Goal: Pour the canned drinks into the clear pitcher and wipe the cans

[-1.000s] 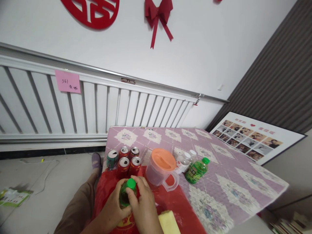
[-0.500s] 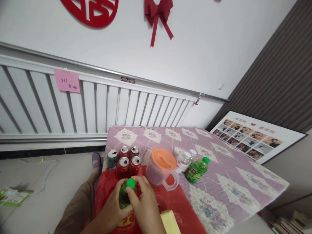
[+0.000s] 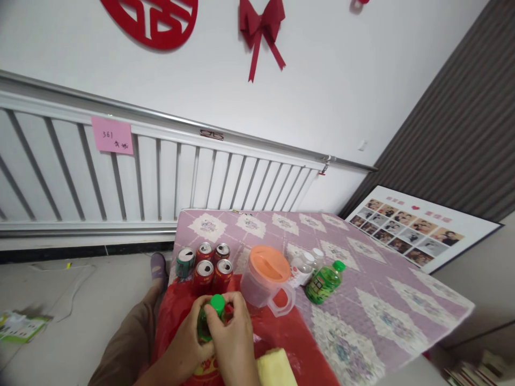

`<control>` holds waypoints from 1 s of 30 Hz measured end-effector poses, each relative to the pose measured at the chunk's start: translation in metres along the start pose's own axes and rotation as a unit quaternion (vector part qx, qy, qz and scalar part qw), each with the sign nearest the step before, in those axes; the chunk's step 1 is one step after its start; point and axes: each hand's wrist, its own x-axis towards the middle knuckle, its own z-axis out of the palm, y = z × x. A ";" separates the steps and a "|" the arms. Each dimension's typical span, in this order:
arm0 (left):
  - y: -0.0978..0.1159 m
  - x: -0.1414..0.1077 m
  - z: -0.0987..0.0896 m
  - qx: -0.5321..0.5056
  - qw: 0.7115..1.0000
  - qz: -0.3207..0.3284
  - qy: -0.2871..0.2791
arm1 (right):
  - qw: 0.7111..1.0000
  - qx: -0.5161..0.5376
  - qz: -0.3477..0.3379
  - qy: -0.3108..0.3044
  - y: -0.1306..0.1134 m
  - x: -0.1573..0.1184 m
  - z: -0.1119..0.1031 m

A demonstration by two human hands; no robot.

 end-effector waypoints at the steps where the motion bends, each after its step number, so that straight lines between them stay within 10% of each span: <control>1: 0.000 0.000 0.000 0.001 1.000 -0.002 0.001 | 1.000 0.011 0.002 -0.002 -0.001 0.000 -0.002; 12: 0.002 -0.001 -0.001 0.015 1.000 0.005 0.004 | 0.984 0.130 -0.021 -0.122 0.014 -0.002 -0.012; 24: -0.001 -0.002 0.000 0.012 1.000 0.006 0.016 | 0.996 0.068 -0.044 -0.034 0.015 -0.008 0.006; 30: 0.005 -0.002 -0.001 0.022 1.000 0.001 0.011 | 0.993 0.063 -0.055 -0.089 0.008 -0.008 -0.007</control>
